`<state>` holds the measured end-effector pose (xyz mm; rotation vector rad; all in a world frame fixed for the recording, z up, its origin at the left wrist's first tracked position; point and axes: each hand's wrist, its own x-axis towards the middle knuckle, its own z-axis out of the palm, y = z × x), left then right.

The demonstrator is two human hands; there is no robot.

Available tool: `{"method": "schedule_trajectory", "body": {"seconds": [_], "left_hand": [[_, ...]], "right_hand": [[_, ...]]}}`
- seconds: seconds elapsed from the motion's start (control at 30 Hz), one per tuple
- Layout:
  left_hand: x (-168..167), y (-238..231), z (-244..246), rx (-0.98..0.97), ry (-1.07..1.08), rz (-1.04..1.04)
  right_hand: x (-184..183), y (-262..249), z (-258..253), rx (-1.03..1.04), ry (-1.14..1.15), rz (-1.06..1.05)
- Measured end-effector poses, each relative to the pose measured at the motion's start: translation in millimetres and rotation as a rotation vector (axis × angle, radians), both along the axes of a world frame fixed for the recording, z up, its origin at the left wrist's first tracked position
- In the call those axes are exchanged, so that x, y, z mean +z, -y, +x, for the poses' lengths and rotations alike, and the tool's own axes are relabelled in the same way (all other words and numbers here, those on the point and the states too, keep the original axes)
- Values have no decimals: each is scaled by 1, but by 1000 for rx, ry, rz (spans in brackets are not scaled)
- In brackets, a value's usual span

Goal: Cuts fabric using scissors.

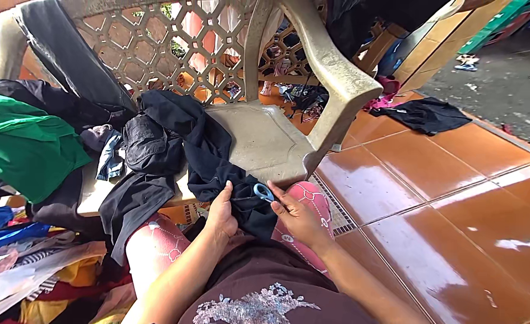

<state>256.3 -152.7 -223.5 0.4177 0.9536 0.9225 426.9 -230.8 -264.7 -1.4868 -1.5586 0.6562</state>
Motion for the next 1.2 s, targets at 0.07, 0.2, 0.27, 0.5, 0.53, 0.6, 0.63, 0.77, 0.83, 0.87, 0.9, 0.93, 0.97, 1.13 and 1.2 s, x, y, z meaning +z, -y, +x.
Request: {"method": "schedule_trajectory", "body": {"seconds": [0.07,0.2,0.27,0.5,0.53,0.6,0.63,0.77,0.83,0.87,0.9,0.93,0.97,1.13,1.2], "left_hand": [[1,1,0,20,-18,89],[-3,4,-7,-52,30,168],[-2,7,-9,-111,103,175],[-3,14,-9,-181,352,155],[-4,15,-9,-189,364,153],[-3,15,-9,-211,374,150],[-3,14,-9,-222,380,148],[-3,15,-8,-245,382,135],[-3,16,-7,-225,385,117],[-2,17,-7,-217,386,110],[-2,18,-7,-210,387,105],[-2,18,-6,-202,386,97],[-2,18,-6,-195,388,86],[-1,18,-4,-188,435,32],[2,19,-2,-172,402,-10]], "right_hand": [[3,4,-6,6,-18,-141],[11,2,-12,-53,30,50],[16,-3,-17,-9,119,137],[6,-15,-36,-18,367,160],[4,-15,-35,-25,375,182],[1,-15,-34,-33,378,230],[-1,-15,-33,-34,381,254],[-2,-15,-31,-38,388,274],[-2,-15,-29,-52,399,262],[-3,-16,-29,-63,413,265],[-3,-16,-29,-71,422,268],[-3,-16,-30,-80,428,274],[-4,-16,-30,-92,433,287],[-8,-18,-27,-108,417,352],[-7,-17,-25,-95,412,374]]}}
